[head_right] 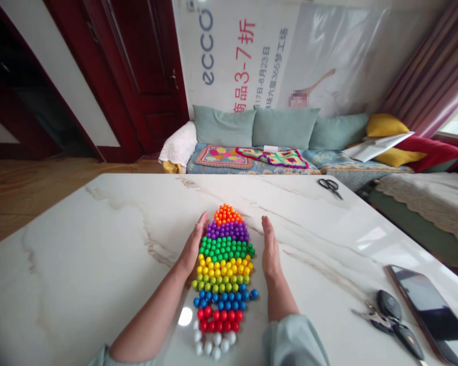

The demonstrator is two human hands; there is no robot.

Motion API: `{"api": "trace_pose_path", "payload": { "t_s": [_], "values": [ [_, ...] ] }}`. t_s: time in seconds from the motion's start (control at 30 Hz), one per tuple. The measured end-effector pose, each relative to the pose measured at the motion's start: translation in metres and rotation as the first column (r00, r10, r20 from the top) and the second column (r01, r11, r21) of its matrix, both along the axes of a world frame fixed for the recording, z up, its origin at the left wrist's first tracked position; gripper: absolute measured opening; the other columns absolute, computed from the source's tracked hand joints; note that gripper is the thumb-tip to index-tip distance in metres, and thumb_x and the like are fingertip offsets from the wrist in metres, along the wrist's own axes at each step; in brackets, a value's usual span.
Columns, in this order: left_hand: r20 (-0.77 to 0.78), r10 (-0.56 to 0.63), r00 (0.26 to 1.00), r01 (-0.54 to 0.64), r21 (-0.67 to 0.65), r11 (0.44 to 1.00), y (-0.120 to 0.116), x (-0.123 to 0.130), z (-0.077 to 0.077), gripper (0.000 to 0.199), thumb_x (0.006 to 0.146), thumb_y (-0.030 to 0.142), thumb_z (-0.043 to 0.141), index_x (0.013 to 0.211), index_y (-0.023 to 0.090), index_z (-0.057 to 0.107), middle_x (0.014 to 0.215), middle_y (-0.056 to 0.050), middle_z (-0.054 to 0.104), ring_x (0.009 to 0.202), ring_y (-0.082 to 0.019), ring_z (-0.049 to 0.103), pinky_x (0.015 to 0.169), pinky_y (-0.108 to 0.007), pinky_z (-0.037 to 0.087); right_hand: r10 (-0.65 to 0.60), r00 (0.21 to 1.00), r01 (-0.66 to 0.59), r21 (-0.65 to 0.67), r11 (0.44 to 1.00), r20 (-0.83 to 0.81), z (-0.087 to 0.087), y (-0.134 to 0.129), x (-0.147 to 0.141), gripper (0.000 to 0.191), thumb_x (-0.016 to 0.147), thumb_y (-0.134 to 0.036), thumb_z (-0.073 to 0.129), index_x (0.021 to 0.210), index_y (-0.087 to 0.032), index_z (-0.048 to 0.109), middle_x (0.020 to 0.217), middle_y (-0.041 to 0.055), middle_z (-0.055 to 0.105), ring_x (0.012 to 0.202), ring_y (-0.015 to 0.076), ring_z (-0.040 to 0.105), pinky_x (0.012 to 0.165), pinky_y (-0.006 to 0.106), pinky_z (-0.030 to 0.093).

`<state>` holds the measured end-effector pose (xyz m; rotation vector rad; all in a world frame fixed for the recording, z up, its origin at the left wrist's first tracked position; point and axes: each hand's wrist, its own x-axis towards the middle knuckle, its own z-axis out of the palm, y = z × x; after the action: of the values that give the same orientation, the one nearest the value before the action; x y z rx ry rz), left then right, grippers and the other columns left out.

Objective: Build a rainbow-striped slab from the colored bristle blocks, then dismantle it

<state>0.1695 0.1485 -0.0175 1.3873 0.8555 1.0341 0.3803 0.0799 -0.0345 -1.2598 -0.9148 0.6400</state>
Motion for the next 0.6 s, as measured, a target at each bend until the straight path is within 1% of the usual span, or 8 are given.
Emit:
{"api": "trace_pose_path", "payload": {
  "t_s": [0.1, 0.2, 0.23, 0.3, 0.37, 0.43, 0.5, 0.6],
  "values": [
    [0.087, 0.026, 0.996, -0.023, -0.036, 0.999, -0.009, -0.01, -0.001, 0.067, 0.093, 0.065, 0.019, 0.148, 0.028, 0.025, 0.157, -0.003, 0.022, 0.144, -0.02, 0.019, 0.118, -0.039, 0.018, 0.057, 0.998, -0.057, 0.012, 0.998, -0.015, 0.004, -0.019, -0.007, 0.069, 0.092, -0.067, 0.021, 0.147, -0.028, 0.032, 0.152, 0.0012, 0.032, 0.14, 0.0194, 0.029, 0.117, 0.043, 0.021],
    [0.105, 0.043, 0.994, -0.038, -0.049, 0.998, -0.032, -0.023, -0.001, 0.069, 0.092, 0.066, 0.015, 0.147, 0.028, 0.029, 0.157, -0.002, 0.023, 0.144, -0.019, 0.019, 0.118, -0.037, 0.02, 0.107, 0.994, -0.108, -0.04, 0.993, -0.011, 0.009, -0.048, -0.023, 0.065, 0.092, -0.067, 0.021, 0.147, -0.032, 0.031, 0.153, -0.0018, 0.03, 0.141, 0.0201, 0.026, 0.117, 0.045, 0.019],
    [0.09, 0.04, 0.995, -0.037, -0.038, 0.999, -0.041, -0.026, -0.001, 0.067, 0.092, 0.066, 0.016, 0.147, 0.029, 0.031, 0.156, -0.001, 0.024, 0.144, -0.019, 0.017, 0.118, -0.037, 0.019, 0.11, 0.994, -0.11, -0.053, 0.993, 0.008, 0.009, -0.057, -0.029, 0.064, 0.092, -0.065, 0.023, 0.147, -0.033, 0.031, 0.154, -0.0028, 0.028, 0.142, 0.0201, 0.024, 0.118, 0.046, 0.018],
    [0.069, 0.034, 0.997, -0.033, -0.015, 0.999, -0.057, -0.03, -0.001, 0.065, 0.093, 0.064, 0.02, 0.147, 0.03, 0.031, 0.157, 0.0, 0.023, 0.145, -0.02, 0.015, 0.119, -0.039, 0.015, 0.073, 0.995, -0.068, -0.076, 0.995, 0.066, 0.009, -0.07, -0.042, 0.065, 0.092, -0.065, 0.027, 0.148, -0.031, 0.029, 0.155, -0.0024, 0.025, 0.143, 0.0209, 0.021, 0.118, 0.047, 0.016],
    [0.061, 0.028, 0.998, -0.028, 0.004, 1.0, -0.066, -0.027, -0.002, 0.063, 0.094, 0.061, 0.022, 0.147, 0.029, 0.028, 0.157, 0.0, 0.021, 0.145, -0.02, 0.014, 0.119, -0.04, 0.012, 0.023, 0.992, -0.009, -0.113, 0.994, 0.127, 0.008, -0.074, -0.054, 0.072, 0.09, -0.067, 0.029, 0.149, -0.027, 0.026, 0.156, 0.0006, 0.022, 0.144, 0.0225, 0.017, 0.118, 0.047, 0.014],
    [0.053, 0.032, 0.998, -0.033, 0.033, 0.999, -0.07, -0.021, -0.003, 0.062, 0.095, 0.059, 0.024, 0.148, 0.027, 0.026, 0.157, -0.002, 0.021, 0.145, -0.019, 0.015, 0.119, -0.04, 0.012, 0.0, 0.983, 0.03, -0.162, 0.986, 0.181, 0.007, -0.072, -0.062, 0.078, 0.088, -0.07, 0.03, 0.15, -0.022, 0.024, 0.156, 0.0035, 0.021, 0.144, 0.0237, 0.016, 0.119, 0.048, 0.012],
    [0.024, 0.058, 0.998, -0.06, 0.078, 0.995, -0.069, -0.013, -0.005, 0.063, 0.095, 0.059, 0.025, 0.148, 0.026, 0.027, 0.157, -0.003, 0.022, 0.145, -0.019, 0.015, 0.119, -0.039, 0.012, 0.009, 0.97, 0.039, -0.195, 0.98, 0.241, 0.006, -0.068, -0.066, 0.079, 0.087, -0.07, 0.031, 0.15, -0.022, 0.025, 0.155, 0.0041, 0.025, 0.144, 0.024, 0.018, 0.119, 0.048, 0.011],
    [-0.047, 0.115, 0.992, -0.108, 0.14, 0.984, -0.069, -0.006, -0.01, 0.064, 0.094, 0.06, 0.027, 0.148, 0.026, 0.027, 0.158, -0.003, 0.019, 0.146, -0.019, 0.012, 0.12, -0.039, 0.011, 0.015, 0.954, 0.047, -0.196, 0.979, 0.301, 0.005, -0.065, -0.068, 0.076, 0.088, -0.068, 0.032, 0.15, -0.024, 0.026, 0.154, 0.0027, 0.028, 0.143, 0.0236, 0.02, 0.119, 0.048, 0.01]
  ]
}}
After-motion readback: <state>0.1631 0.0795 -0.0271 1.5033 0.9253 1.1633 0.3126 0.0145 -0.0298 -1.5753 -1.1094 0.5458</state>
